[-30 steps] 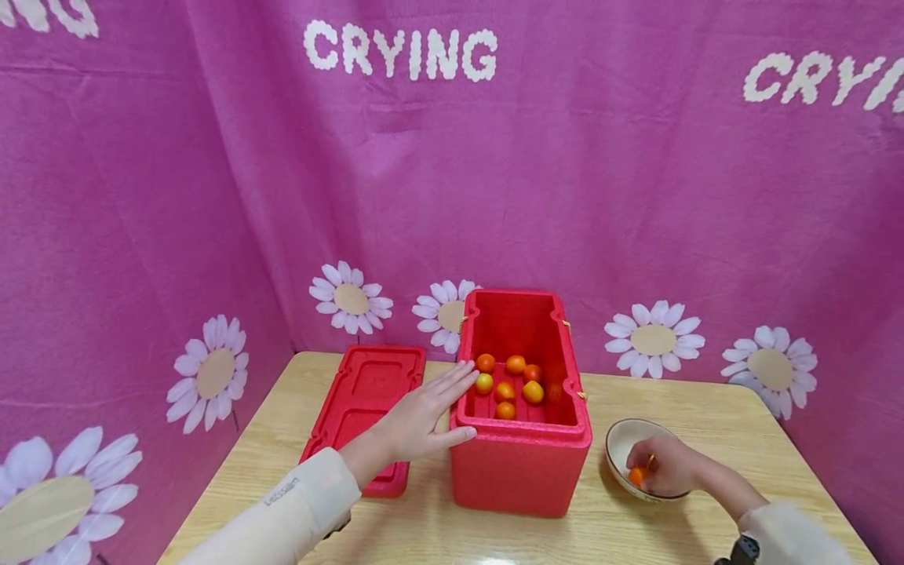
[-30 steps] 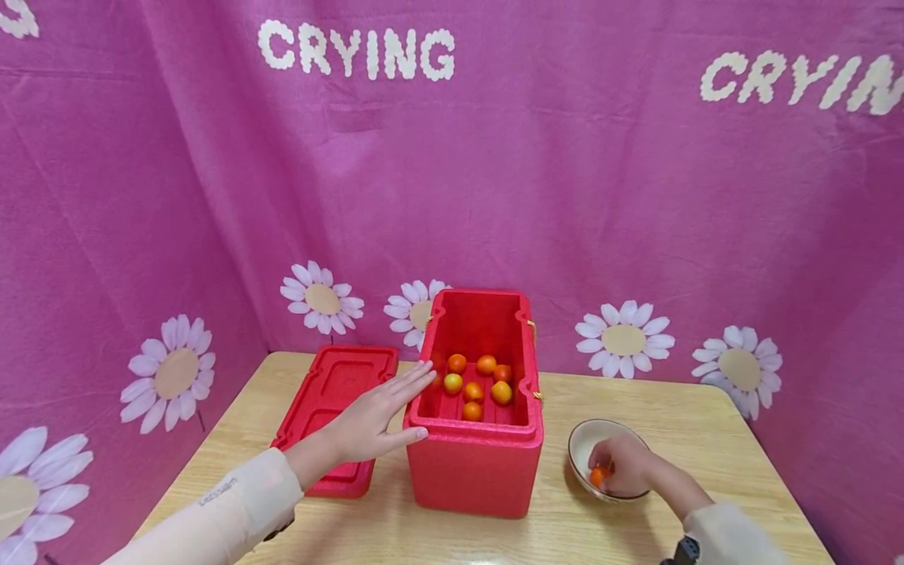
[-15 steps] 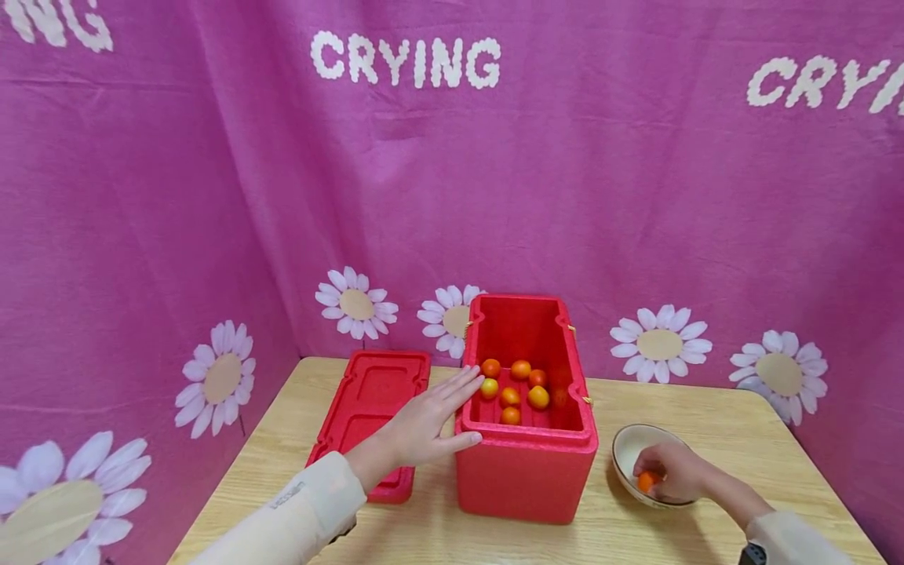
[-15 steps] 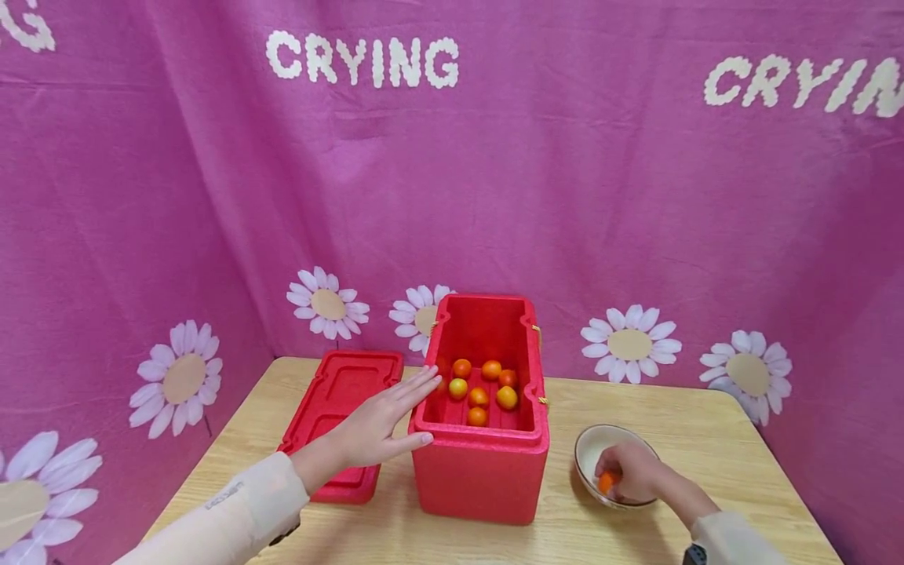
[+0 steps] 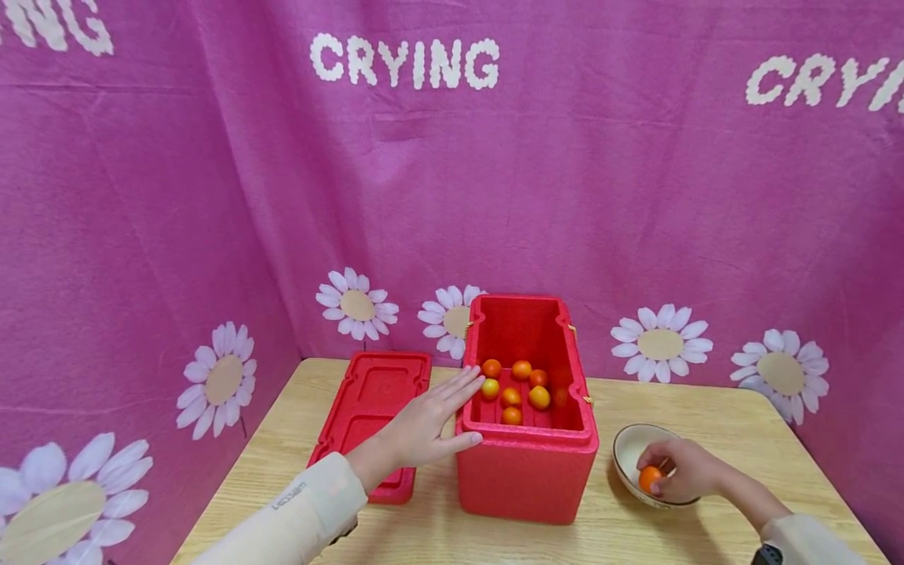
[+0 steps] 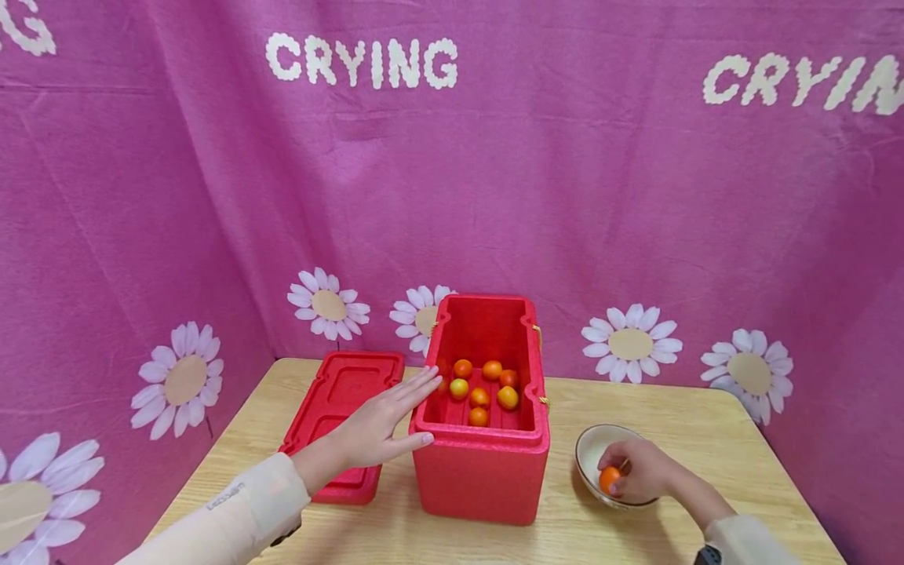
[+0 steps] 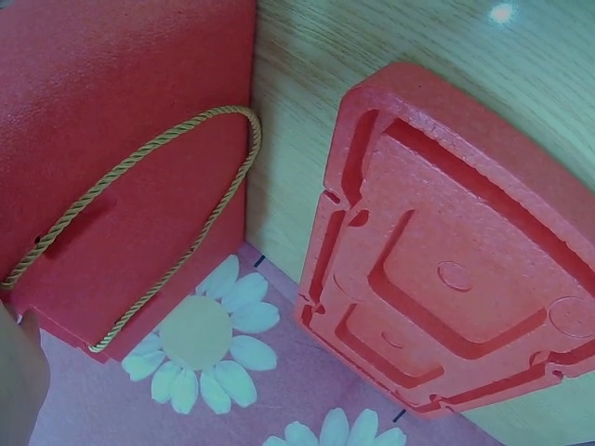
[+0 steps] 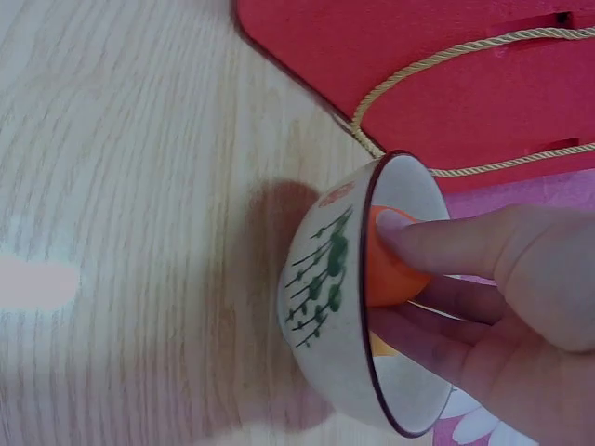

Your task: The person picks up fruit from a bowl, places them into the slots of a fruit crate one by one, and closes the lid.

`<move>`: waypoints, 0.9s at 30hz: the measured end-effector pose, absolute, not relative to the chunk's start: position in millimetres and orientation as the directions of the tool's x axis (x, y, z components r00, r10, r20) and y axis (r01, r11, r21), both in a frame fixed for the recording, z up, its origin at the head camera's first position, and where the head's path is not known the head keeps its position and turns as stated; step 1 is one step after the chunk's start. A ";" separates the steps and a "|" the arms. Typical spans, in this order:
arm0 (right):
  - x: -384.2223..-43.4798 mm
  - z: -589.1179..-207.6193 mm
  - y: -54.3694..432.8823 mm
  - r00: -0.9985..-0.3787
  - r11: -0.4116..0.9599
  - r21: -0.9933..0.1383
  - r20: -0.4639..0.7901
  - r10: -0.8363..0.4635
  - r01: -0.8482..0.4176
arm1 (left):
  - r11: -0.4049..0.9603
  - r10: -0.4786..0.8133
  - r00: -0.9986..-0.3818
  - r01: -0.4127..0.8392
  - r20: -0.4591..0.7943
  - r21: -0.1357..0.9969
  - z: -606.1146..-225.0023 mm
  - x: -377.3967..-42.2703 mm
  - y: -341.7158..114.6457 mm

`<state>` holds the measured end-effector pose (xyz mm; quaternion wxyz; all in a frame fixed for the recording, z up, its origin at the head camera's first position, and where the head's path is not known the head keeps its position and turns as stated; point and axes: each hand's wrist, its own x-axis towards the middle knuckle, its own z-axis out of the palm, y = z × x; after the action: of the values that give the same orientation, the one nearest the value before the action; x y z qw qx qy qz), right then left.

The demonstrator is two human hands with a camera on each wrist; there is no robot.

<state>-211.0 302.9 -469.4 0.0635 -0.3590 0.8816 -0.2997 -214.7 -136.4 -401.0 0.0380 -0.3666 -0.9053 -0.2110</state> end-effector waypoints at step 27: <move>-210.0 -432.6 308.9 -0.755 0.468 -0.655 0.252 -0.605 -0.593 | 0.636 0.640 -0.729 0.679 0.241 0.366 -402.5 -216.1 -136.8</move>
<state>-210.0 308.9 -432.6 0.0077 -0.3498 0.8567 -0.3790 -216.1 -136.8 -402.5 0.0443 -0.3653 -0.9033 -0.2204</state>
